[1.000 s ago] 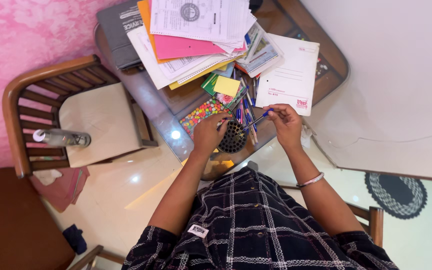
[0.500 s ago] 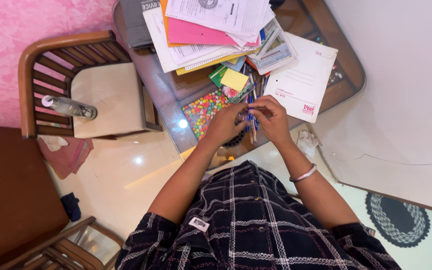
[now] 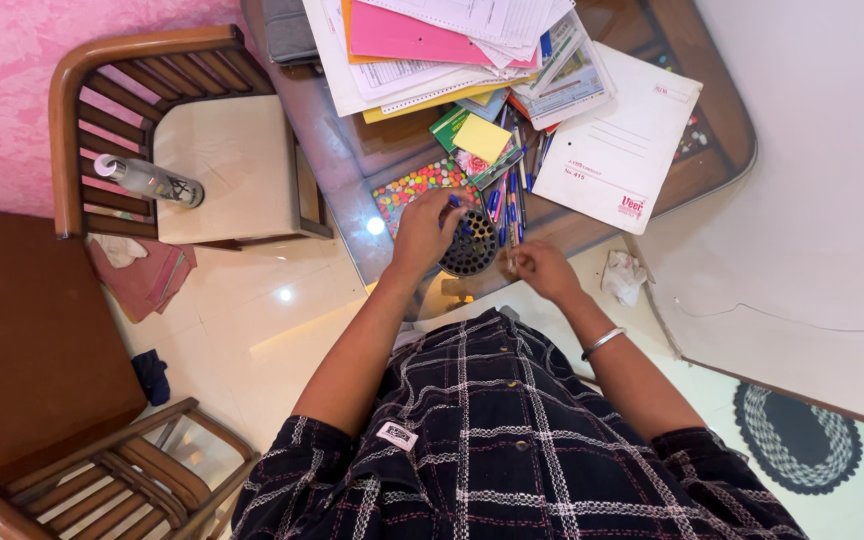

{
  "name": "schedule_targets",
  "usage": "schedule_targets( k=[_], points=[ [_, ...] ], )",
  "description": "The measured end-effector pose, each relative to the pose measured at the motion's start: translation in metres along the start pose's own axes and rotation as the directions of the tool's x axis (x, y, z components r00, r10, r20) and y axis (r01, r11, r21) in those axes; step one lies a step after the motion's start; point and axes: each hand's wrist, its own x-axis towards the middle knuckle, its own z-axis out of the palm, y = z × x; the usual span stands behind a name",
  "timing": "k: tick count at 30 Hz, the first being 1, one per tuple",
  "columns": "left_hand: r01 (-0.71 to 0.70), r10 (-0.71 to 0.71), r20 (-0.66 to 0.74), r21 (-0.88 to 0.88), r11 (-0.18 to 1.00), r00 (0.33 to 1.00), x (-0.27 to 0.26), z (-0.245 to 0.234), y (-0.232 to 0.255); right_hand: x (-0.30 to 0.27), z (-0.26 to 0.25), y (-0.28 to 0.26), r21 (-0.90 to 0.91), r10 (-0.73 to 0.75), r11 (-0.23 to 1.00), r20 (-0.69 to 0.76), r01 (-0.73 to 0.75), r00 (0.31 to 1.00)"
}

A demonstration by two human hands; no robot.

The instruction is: The person organizes pens into a cylindrical pen holder on a glass table, then flips through a newspaper and stacks papers. The person handles pens, a pen holder, a newspaper, and various papers.

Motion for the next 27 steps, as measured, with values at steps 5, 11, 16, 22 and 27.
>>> schedule_targets(
  k=[5,11,16,22,27],
  points=[
    [-0.072,0.070,-0.034,-0.072,0.995,0.997,-0.006,-0.001,-0.007,-0.022,0.021,0.006,-0.206,0.000,0.979,0.026,0.006,1.000],
    [-0.086,0.001,0.252,0.328,0.941,0.968,-0.002,0.009,-0.011,-0.018,0.032,-0.012,-0.363,0.182,0.907,-0.116,-0.213,0.976],
    [-0.143,-0.025,0.321,0.487,0.862,0.947,0.009,0.020,-0.028,-0.022,0.027,-0.029,-0.326,0.056,0.935,-0.248,-0.138,0.967],
    [-0.169,0.032,0.281,0.478,0.862,0.959,0.008,0.021,-0.044,-0.033,0.010,-0.061,-0.138,0.057,0.984,-0.344,-0.111,0.937],
    [-0.174,0.048,0.293,0.423,0.889,0.955,0.008,0.020,-0.046,-0.036,-0.002,-0.075,-0.048,-0.067,0.998,-0.469,0.050,0.881]
  ],
)
